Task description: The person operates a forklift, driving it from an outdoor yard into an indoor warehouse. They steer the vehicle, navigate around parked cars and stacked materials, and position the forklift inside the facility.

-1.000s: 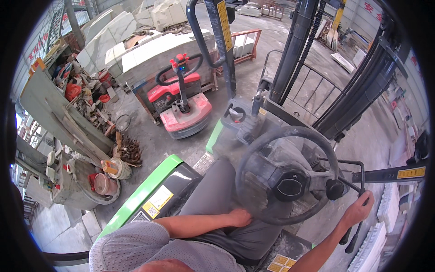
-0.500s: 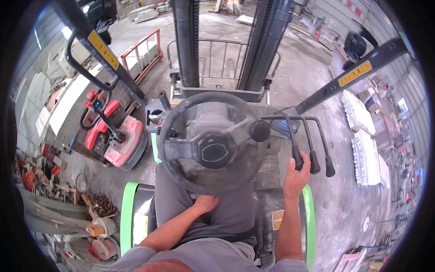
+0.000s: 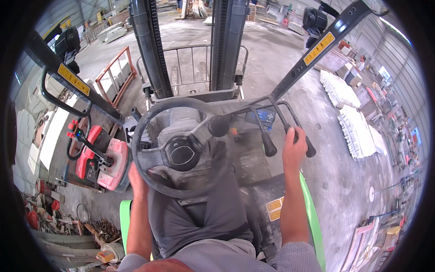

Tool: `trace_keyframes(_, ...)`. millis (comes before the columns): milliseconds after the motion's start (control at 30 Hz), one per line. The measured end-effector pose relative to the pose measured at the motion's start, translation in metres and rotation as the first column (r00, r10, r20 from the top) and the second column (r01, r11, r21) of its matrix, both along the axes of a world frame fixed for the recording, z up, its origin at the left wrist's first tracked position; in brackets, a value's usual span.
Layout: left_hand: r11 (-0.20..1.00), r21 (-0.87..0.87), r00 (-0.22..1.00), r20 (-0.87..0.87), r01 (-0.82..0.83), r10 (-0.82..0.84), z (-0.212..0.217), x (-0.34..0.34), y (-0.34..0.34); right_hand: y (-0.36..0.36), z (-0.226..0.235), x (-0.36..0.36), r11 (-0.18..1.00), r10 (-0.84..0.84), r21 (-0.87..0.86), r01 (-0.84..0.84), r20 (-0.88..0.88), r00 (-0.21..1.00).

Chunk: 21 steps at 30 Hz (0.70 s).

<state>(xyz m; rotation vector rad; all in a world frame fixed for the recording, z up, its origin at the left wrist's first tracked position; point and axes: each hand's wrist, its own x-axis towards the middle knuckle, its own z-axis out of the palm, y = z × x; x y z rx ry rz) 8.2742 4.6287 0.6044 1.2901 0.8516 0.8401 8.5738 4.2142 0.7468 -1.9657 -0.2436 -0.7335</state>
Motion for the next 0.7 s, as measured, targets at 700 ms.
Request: trace_keyframes(700, 0.832, 0.541, 0.982, 0.058, 0.119, -0.177, -0.032, 0.078, 0.156, 0.053, 0.043, 0.047, 0.991, -0.1, -0.065, 0.119, 0.244, 0.965)
